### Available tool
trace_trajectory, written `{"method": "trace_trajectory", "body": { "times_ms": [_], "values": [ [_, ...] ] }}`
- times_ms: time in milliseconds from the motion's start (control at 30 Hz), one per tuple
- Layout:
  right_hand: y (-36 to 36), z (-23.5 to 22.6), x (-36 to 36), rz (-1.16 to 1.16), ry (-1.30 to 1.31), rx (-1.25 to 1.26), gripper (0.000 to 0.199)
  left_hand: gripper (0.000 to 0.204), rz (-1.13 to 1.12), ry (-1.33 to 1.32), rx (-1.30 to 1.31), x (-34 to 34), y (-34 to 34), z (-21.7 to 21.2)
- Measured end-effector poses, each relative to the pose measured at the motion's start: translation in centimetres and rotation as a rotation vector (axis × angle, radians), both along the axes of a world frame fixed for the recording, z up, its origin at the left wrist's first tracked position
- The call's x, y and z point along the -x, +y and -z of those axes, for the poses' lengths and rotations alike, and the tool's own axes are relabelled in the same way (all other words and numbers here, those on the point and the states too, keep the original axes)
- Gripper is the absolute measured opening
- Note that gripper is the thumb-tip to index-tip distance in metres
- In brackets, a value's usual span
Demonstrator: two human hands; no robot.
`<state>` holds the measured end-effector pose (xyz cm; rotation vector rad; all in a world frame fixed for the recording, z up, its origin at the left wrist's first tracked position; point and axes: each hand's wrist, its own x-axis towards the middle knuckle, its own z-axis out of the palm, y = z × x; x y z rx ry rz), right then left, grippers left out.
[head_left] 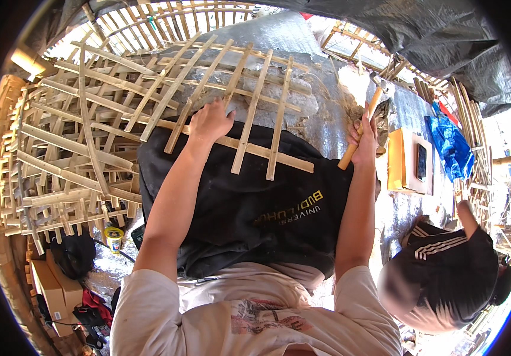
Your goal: The person is using a hammer to secure thin wooden strips into a lattice pattern over a dark material on a curved surface.
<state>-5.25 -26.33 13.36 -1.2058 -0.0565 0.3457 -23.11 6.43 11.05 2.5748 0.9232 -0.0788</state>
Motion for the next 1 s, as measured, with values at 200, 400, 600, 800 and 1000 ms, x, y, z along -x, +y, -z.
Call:
{"method": "trace_trajectory", "body": {
  "times_ms": [200, 400, 600, 800, 1000],
  "values": [
    [1.7, -2.6, 0.1, 0.016, -0.231, 0.201, 0.056, 0.056, 0.014, 0.011, 0.025, 0.0, 0.1, -0.4],
    [2.9, -5.1, -1.4, 0.046, -0.780, 0.577, 0.036, 0.059, 0.004, 0.018, 0.021, 0.2, -0.2, -0.5],
    [4.0, -3.4, -1.8, -0.022, -0.903, 1.358, 0.026, 0.059, 0.004, 0.034, 0.027, 0.6, 0.0, -0.4],
    [0.1, 2.4, -3.4, -0.305, -0.764, 1.293, 0.029, 0.054, 0.011, 0.019, 0.011, -0.2, -0.3, -0.4],
    [-0.4, 3.1, -3.2, -0.597, -0.649, 1.382, 0.027, 0.042, -0.012, 0.017, 0.026, 0.0, 0.1, -0.3]
  ]
}}
